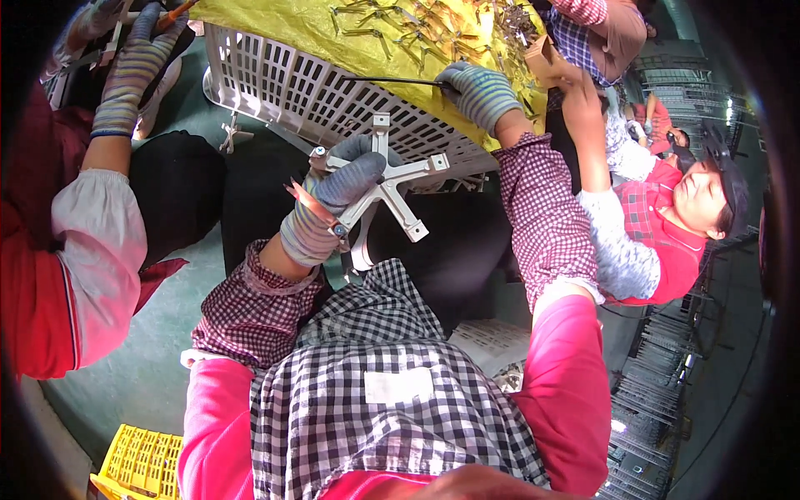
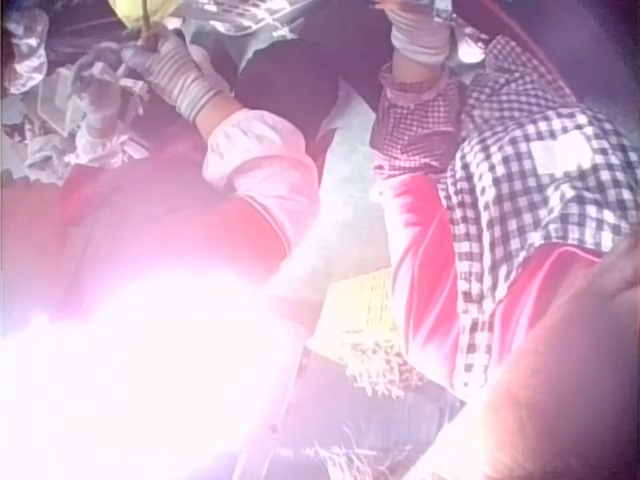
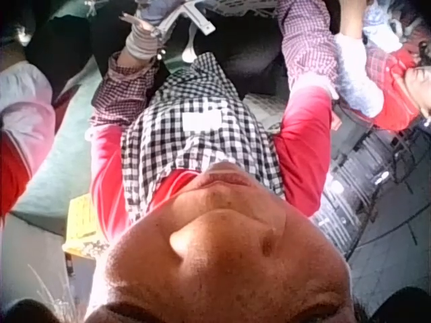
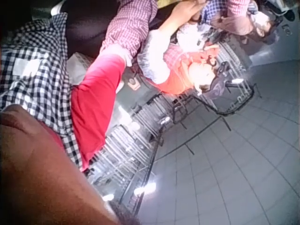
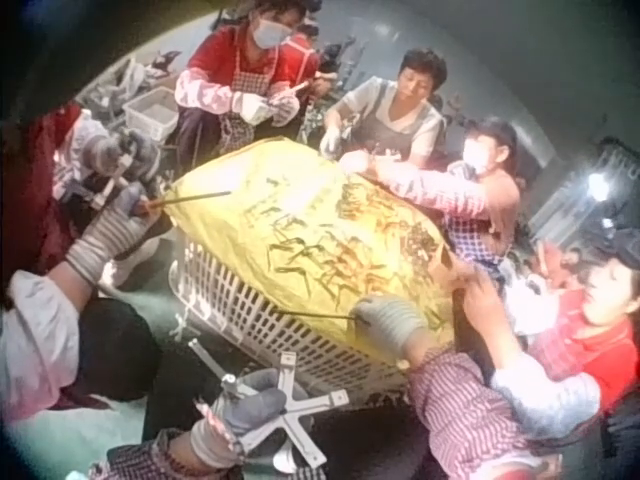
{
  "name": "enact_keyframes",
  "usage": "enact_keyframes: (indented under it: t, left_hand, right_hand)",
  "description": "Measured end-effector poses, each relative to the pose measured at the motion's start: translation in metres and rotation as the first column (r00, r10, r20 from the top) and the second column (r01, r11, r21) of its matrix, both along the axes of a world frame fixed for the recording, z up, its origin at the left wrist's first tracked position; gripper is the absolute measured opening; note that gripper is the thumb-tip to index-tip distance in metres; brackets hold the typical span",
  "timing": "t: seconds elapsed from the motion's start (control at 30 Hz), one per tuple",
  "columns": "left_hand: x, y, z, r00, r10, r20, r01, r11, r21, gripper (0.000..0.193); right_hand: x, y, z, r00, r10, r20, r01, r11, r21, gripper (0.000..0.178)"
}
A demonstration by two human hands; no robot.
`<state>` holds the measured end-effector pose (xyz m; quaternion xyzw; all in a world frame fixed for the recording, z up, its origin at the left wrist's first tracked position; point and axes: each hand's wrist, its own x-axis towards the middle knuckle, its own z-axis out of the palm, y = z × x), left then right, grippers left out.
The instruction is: The person assembles small white star-shaped plastic components using a metal rod.
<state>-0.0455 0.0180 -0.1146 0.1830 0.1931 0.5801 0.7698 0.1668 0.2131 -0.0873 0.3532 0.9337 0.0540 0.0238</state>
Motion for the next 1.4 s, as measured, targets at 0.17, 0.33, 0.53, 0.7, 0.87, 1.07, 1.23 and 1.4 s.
enact_keyframes:
  t: [0.17, 0.33, 0.53, 0.7, 0.87, 1.07, 1.23, 1.4]
  left_hand:
    - [0.000, 0.000, -0.015, 0.998, -0.021, -0.052, 0.022, 1.000, 0.022, 0.022]
    - [0.006, 0.004, -0.022, 0.995, 0.090, -0.037, -0.086, 0.992, 0.090, 0.032]
    - [0.006, 0.007, -0.022, 0.902, 0.131, -0.412, -0.012, 0.960, 0.280, 0.039]
    - [0.006, 0.006, -0.015, 0.852, 0.025, -0.522, 0.138, 0.953, 0.271, 0.049]
    - [0.005, 0.003, -0.007, 0.847, -0.110, -0.520, 0.224, 0.961, 0.161, 0.049]
    - [0.005, -0.003, -0.008, 0.851, -0.122, -0.510, 0.259, 0.944, 0.205, 0.051]
    - [0.004, -0.002, -0.016, 0.812, -0.105, -0.575, 0.309, 0.911, 0.271, 0.051]
    - [0.007, -0.006, -0.009, 0.839, -0.072, -0.540, 0.261, 0.923, 0.283, 0.052]
  right_hand:
    - [-0.001, -0.005, 0.008, 0.998, 0.047, 0.044, -0.050, 0.996, 0.080, 0.013]
    - [0.007, -0.016, 0.025, 0.993, -0.039, -0.115, 0.046, 0.997, 0.059, 0.016]
    - [-0.002, -0.089, 0.044, 0.560, -0.537, -0.631, -0.086, 0.719, -0.689, 0.022]
    - [-0.026, -0.129, 0.060, 0.588, -0.705, -0.396, -0.115, 0.411, -0.904, 0.017]
    - [-0.018, -0.132, 0.040, 0.550, -0.704, -0.449, -0.216, 0.399, -0.891, 0.017]
    - [-0.013, -0.136, 0.035, 0.491, -0.794, -0.359, -0.313, 0.225, -0.923, 0.019]
    - [-0.012, -0.140, 0.033, 0.497, -0.785, -0.371, -0.274, 0.264, -0.925, 0.021]
    - [-0.011, -0.138, 0.030, 0.547, -0.757, -0.357, -0.216, 0.285, -0.934, 0.020]
